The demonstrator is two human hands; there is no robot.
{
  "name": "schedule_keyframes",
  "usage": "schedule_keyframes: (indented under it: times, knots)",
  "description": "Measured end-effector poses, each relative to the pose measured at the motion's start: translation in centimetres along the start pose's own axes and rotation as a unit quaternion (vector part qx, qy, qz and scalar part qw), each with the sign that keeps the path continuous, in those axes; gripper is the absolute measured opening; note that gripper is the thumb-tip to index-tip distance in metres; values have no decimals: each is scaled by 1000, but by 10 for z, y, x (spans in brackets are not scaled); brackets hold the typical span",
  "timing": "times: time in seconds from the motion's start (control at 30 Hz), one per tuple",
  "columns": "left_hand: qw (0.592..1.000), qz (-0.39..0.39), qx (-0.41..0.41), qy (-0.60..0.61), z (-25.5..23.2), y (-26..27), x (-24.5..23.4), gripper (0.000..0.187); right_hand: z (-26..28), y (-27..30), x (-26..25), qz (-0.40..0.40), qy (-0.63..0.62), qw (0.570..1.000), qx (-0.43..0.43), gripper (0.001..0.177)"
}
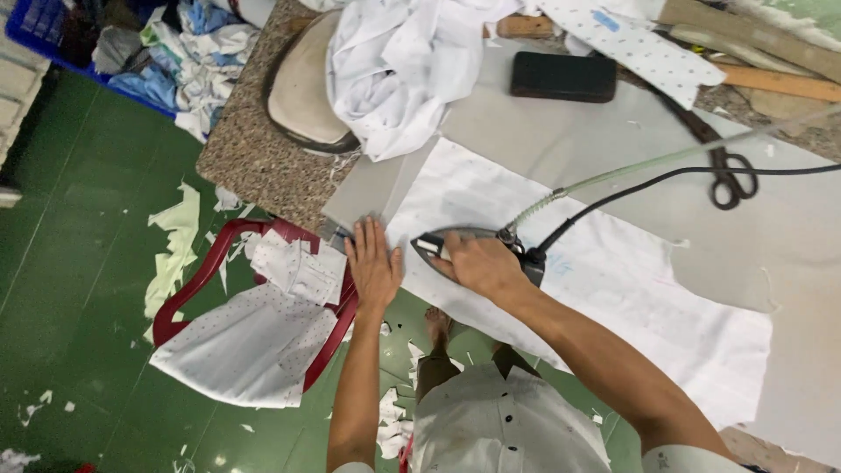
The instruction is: The person cuts a piece of white patterned fabric using shears, then irons it with a steam iron. They repeatedly smooth the fabric, iron it, and trim the edges with scissors while working at a table.
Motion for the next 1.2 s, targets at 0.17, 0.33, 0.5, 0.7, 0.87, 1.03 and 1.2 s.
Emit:
schedule_keyframes:
  times: [0.17,0.33,0.5,0.7,0.87,1.03,1.2]
  knots:
    - [990,-29,-15,140,23,17,15,71,29,-92,-3,-13,-13,999,-31,42]
    - [976,-96,8,195,9,13,-15,75,35,-110,-7,-18,3,1000,-14,43]
    - [971,-125,30,204,-33,-3,-23,77,10,-62,4,-38,-20,996,80,36]
    - [981,7,83,175,-116,-29,14,71,-45,64,-11,30,-10,990,134,35]
    - [984,108,135,53,-169,-36,56,75,-116,161,-9,106,-24,968,226,43]
    - [983,140,116,-7,-178,-41,62,75,-179,208,-33,119,-38,953,277,41]
    - [972,219,72,-43,-180,-44,59,75,-218,197,-49,60,-21,957,284,45]
Point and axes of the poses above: each hand's wrist, its own y-axis away from the middle knuckle, its own x-axis out of the palm, z = x × y, the point moved 6 cm from there along -y, towards the middle knuckle, and after that the axes turned 3 degrees about y, right-handed, at the moved point
